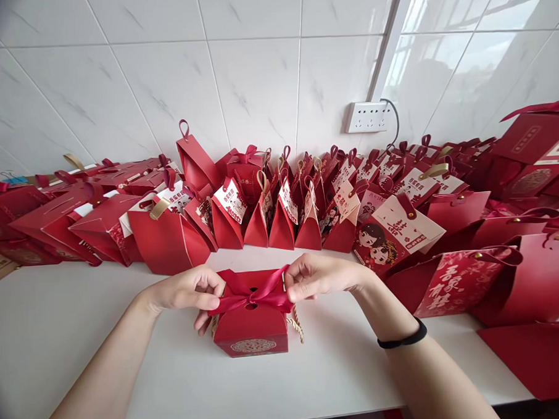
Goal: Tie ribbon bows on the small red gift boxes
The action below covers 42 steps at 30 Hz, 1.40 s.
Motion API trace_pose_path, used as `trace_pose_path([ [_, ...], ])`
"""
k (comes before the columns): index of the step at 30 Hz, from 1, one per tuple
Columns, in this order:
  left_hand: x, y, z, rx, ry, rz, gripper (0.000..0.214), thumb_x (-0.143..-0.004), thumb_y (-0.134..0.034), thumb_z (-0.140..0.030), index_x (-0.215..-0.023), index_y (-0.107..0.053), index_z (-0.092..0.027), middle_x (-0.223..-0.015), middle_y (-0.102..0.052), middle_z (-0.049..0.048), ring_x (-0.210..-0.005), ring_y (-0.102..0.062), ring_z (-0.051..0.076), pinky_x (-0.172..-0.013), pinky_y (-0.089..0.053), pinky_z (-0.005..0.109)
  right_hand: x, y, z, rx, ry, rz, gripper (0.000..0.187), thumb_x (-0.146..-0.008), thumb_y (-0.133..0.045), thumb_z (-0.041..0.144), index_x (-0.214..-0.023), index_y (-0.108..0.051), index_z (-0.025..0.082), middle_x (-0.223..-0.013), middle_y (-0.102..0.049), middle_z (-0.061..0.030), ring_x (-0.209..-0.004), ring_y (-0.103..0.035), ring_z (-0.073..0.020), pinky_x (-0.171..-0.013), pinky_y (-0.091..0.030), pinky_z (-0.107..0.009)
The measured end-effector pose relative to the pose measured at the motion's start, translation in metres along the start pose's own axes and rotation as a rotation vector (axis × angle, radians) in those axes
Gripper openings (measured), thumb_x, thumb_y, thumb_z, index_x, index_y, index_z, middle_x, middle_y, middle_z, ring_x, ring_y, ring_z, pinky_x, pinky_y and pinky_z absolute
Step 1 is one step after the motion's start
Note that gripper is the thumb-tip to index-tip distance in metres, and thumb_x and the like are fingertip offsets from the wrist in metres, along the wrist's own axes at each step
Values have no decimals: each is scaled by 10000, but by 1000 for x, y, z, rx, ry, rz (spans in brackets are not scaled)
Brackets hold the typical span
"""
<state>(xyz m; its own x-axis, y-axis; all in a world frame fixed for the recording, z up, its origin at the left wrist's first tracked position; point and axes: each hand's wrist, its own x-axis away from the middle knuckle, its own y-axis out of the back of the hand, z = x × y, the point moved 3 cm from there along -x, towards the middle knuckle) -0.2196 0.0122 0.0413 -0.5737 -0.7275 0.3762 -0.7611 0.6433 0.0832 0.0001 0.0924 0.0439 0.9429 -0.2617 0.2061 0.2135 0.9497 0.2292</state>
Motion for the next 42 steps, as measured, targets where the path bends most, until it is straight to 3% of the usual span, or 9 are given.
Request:
trace_pose_path([
  [2, -2, 2, -3, -3, -61, -99, 298, -720, -621, -414, -585, -508, -173, -427, -555, -23, -400, -528, 117, -452, -395, 225, -2, 4, 1, 3, 61, -186, 518, -727, -600, 638, -616, -475, 147, -555, -397, 44, -526, -335, -70, -499, -244, -220],
  [5, -2, 8, -12, -56, -271, -513, 284, -734, -587, -416, -615, -500, -173, -475, -511, -40, -467, -510, 102, -523, -407, 227, -3, 8, 1, 18, 71, -447, 532, -774, -533, 666, -665, -476, 149, -615, -416, 30, -576, -371, -81, -533, -283, -223],
  [7, -1, 9, -17, -113, -372, -703, 235, -731, -596, -398, -703, -526, -176, -620, -549, -25, -618, -553, 123, -624, -438, 240, -6, 5, 0, 11, 64, -396, 507, -784, -540, 650, -748, -508, 145, -680, -471, 13, -622, -435, -93, -575, -334, -227],
  [8, -1, 8, -18, -143, -381, -718, 227, -720, -607, -391, -771, -549, -177, -719, -568, -10, -716, -565, 140, -678, -447, 249, -7, 4, -1, -4, 65, -329, 499, -779, -559, 640, -793, -520, 143, -710, -494, 6, -642, -464, -99, -595, -355, -231],
  [11, -5, 5, -16, -208, -294, -552, 276, -712, -609, -391, -884, -573, -179, -883, -560, 22, -869, -542, 176, -738, -443, 265, -8, 2, -4, -87, 55, -145, 494, -734, -643, 601, -855, -520, 138, -736, -532, 1, -665, -523, -109, -631, -396, -242],
  [15, -6, 5, -10, -236, -177, -372, 238, -734, -603, -396, -781, -540, -171, -917, -576, 35, -824, -535, 168, -695, -425, 263, -6, 6, -9, -156, 31, -64, 486, -686, -704, 570, -756, -494, 137, -674, -544, 11, -638, -550, -113, -624, -404, -243],
  [23, -5, 8, -5, -141, -183, -338, 279, -767, -627, -365, -696, -431, -180, -967, -606, 37, -842, -528, 143, -724, -427, 254, -6, 10, -15, -74, 5, 8, 431, -697, -717, 515, -724, -590, 104, -658, -575, -6, -626, -525, -92, -616, -388, -224],
  [33, -6, 9, -4, -122, -148, -402, 263, -749, -638, -355, -673, -469, -169, -843, -587, 15, -742, -502, 122, -680, -393, 249, -7, 4, -15, -69, -71, 32, 414, -689, -734, 487, -785, -571, 119, -669, -582, 6, -620, -538, -95, -590, -399, -217],
  [42, -8, 8, -6, -42, -181, -431, 263, -742, -650, -345, -650, -483, -164, -694, -515, -23, -658, -489, 102, -633, -401, 238, -11, 7, -12, -279, 110, -103, 287, -773, -699, 380, -741, -616, 107, -757, -620, -32, -698, -584, -106, -707, -472, -254],
])
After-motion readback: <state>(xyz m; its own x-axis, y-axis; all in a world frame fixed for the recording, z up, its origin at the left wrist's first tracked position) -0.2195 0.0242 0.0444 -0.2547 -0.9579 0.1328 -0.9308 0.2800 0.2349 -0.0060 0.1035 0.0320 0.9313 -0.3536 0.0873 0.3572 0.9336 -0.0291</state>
